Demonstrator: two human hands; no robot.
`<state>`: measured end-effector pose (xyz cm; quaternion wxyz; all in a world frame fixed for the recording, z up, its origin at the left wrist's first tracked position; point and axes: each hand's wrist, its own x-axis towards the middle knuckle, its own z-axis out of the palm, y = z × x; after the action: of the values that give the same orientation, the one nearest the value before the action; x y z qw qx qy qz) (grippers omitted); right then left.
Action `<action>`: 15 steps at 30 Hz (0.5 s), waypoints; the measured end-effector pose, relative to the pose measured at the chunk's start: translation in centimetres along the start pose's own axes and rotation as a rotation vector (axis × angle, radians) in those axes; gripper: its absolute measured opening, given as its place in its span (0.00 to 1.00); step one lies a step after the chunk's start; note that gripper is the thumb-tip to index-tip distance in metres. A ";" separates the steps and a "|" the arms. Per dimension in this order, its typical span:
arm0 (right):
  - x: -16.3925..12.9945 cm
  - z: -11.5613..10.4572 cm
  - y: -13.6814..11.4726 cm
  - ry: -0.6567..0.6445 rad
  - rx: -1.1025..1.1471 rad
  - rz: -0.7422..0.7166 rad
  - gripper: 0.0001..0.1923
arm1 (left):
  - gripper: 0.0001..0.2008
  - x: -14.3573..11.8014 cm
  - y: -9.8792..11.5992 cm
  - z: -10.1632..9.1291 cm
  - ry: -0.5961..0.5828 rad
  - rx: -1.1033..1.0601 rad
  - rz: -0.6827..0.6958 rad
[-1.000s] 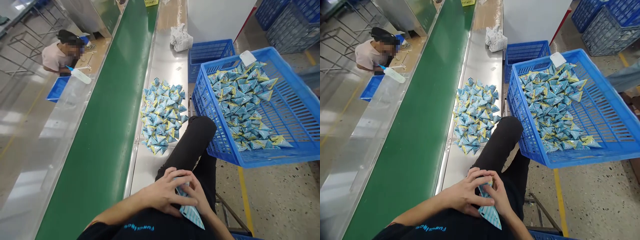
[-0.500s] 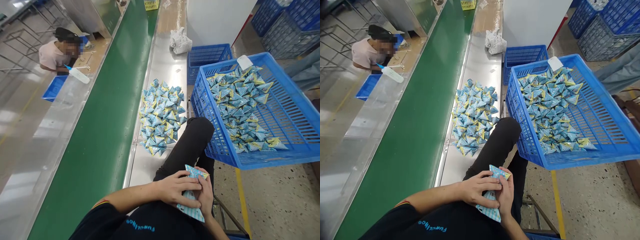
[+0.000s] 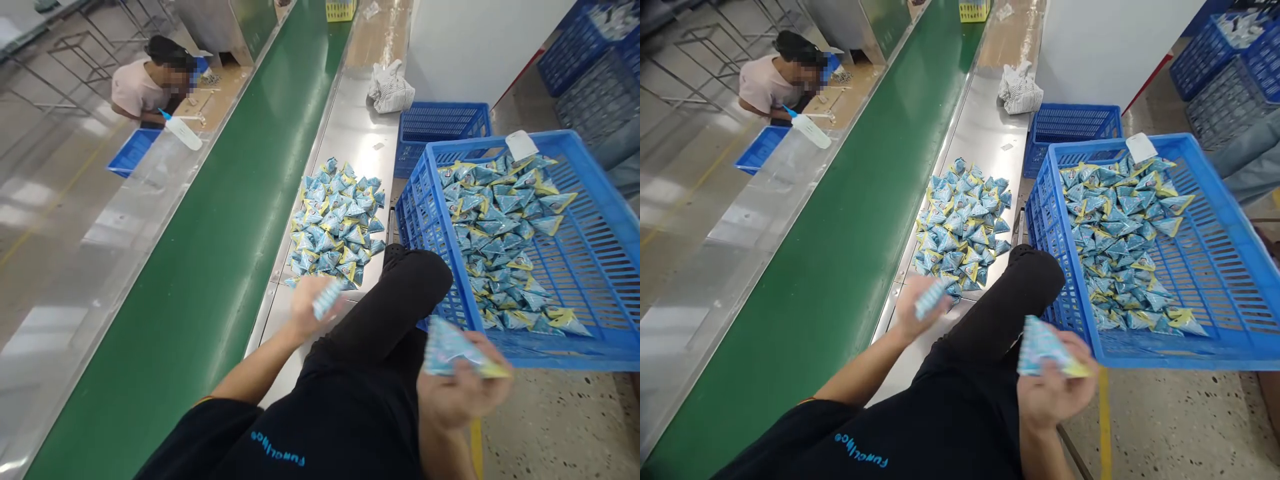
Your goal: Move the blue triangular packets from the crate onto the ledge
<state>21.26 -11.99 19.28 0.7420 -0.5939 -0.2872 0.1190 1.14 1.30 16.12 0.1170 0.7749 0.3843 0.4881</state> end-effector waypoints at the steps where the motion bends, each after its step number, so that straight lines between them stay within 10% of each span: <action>1: 0.3 0.3 0.0 0.040 -0.020 -0.057 0.08 | 0.16 0.0 -0.5 -0.1 0.086 0.070 -0.144; 4: 1.2 1.5 0.0 -0.136 -0.091 -0.194 0.12 | 0.22 -0.1 -1.8 -0.2 0.053 0.103 -0.279; 8: 1.9 3.5 0.9 -0.053 -0.110 -0.232 0.06 | 0.21 0.0 -3.0 -0.1 0.119 0.164 -0.346; 12: 2.5 7.0 4.2 -0.380 -0.066 0.070 0.16 | 0.21 0.0 -4.3 0.4 -0.029 0.097 -0.346; 15: 3.4 11.7 8.5 -0.072 0.027 0.445 0.18 | 0.23 -0.2 -5.5 0.9 0.030 0.082 -0.522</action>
<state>18.71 1.56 13.72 0.6944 -0.6282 -0.1739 0.3048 -0.79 5.08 12.43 0.2015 0.6462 0.5923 0.4370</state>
